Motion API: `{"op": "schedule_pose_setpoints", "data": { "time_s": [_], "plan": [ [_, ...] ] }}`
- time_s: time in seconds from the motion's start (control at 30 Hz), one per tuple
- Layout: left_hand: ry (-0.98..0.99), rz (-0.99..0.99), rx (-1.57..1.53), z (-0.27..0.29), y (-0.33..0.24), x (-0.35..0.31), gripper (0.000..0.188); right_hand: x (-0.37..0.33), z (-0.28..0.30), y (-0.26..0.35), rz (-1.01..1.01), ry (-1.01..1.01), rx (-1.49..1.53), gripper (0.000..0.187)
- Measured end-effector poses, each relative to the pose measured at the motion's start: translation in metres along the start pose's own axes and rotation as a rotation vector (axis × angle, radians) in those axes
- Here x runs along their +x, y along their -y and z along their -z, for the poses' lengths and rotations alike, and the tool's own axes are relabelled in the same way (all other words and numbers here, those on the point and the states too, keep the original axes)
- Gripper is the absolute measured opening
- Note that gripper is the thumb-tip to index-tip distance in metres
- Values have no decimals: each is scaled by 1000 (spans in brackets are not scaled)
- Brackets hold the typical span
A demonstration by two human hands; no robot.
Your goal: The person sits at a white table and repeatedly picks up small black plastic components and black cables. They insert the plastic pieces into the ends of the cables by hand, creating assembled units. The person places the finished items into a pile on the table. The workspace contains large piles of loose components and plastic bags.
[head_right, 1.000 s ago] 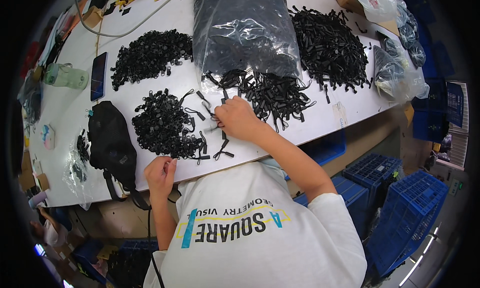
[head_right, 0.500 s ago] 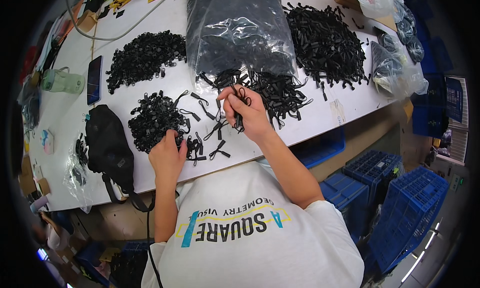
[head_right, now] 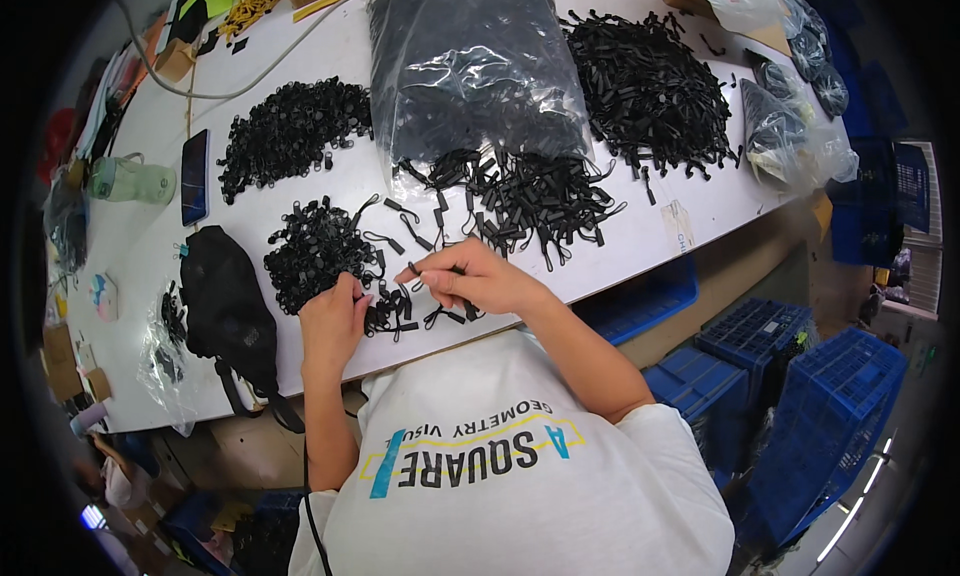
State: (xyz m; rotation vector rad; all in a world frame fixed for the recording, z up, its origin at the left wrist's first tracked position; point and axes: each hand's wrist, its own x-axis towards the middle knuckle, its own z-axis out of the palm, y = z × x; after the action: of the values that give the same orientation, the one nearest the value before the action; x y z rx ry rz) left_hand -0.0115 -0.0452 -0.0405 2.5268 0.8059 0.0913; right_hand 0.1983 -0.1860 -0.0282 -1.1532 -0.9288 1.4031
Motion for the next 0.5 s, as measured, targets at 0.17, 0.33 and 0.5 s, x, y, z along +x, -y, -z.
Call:
{"op": "schedule_pose_setpoints", "data": {
  "time_s": [0.17, 0.33, 0.5],
  "plan": [
    [-52, -18, -117, 8, -5, 2, 14, 6, -4, 0, -8, -18, -185, 35],
    [-55, 63, -481, 23, -13, 0, 9, 10, -17, 2, 104, -126, -736, 26],
    [-52, 88, -700, 32, -17, 0, 5, 8, -36, 4, 92, -174, -963, 22]
  ]
}}
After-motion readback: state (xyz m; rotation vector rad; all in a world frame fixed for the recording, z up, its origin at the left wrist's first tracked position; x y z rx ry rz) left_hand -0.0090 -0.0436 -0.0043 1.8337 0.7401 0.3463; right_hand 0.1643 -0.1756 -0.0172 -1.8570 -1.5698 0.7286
